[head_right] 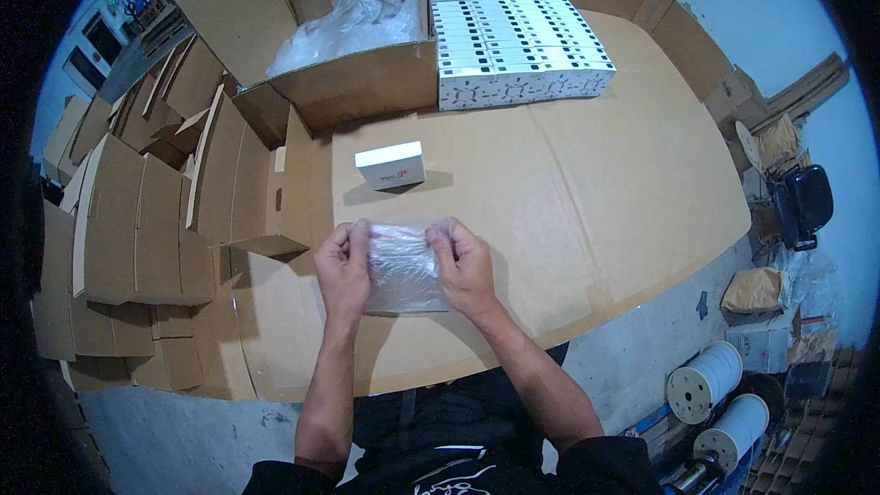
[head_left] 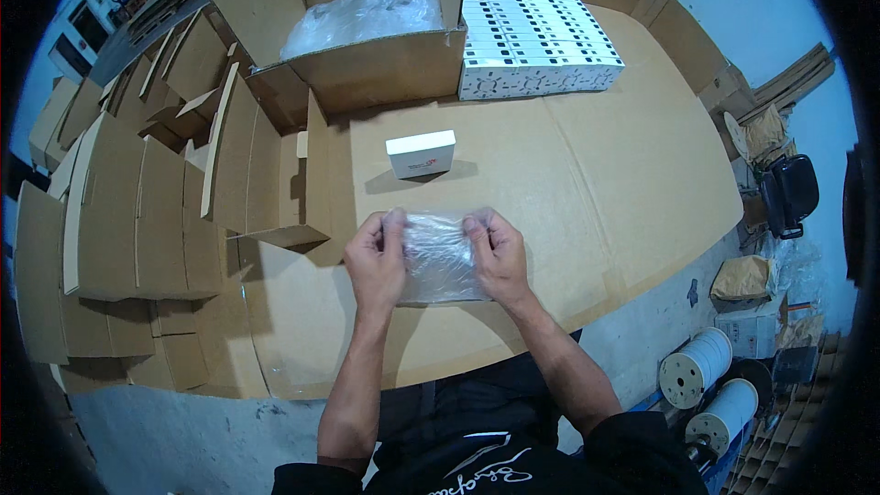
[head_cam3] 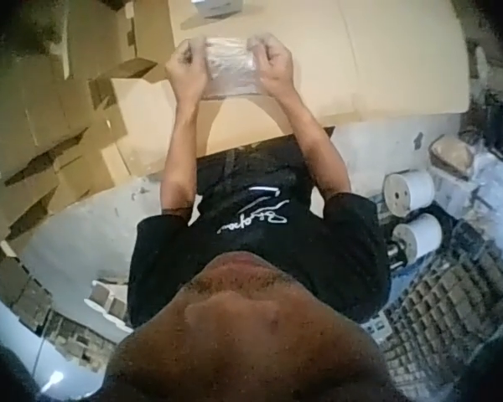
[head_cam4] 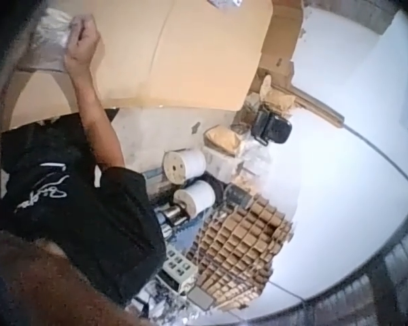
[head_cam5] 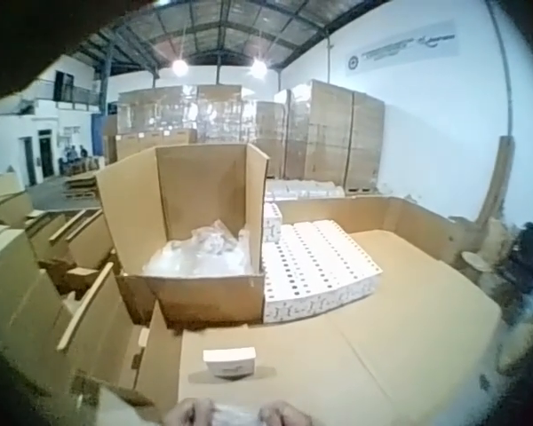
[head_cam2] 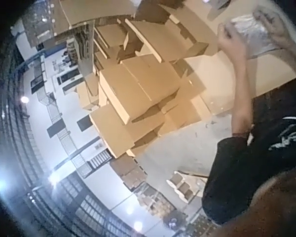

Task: Placing white boxes into plastic bags and then into larger shipping boxes.

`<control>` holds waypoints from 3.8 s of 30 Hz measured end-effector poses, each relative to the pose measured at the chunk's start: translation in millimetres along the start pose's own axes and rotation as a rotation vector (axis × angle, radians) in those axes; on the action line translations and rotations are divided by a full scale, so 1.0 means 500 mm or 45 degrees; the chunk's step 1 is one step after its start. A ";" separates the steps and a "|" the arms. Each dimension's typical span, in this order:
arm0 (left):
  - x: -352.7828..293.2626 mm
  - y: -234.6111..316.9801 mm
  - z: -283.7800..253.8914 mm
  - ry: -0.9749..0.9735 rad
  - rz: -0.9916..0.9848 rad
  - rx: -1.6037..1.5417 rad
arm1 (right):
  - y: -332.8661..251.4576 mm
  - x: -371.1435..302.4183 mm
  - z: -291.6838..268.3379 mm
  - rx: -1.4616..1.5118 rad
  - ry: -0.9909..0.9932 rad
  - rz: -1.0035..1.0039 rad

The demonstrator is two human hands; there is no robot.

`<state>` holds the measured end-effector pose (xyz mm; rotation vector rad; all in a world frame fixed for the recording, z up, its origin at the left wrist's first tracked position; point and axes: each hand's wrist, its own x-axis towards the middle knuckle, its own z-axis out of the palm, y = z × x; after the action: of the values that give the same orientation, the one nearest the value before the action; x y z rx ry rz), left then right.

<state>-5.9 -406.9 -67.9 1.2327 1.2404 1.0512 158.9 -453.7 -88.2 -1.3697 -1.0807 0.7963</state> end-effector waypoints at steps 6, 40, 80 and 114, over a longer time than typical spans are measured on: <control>0.001 -0.026 -0.032 0.203 0.088 -0.415 | -0.002 -0.001 0.001 -0.065 -0.067 -0.029; -0.048 -0.024 -0.043 -0.216 0.177 0.320 | -0.215 0.102 -0.011 -1.013 -1.183 -0.412; 0.025 -0.026 -0.041 -0.277 0.125 -0.033 | -0.115 0.164 -0.020 -0.777 -0.549 -0.774; 0.034 -0.028 -0.054 -0.396 0.050 0.000 | -0.198 0.236 -0.018 -0.668 -0.688 -0.720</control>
<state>-32.3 -388.8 -81.5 1.3668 0.9801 0.8485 193.1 -355.8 25.9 -1.1784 -2.1010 0.4743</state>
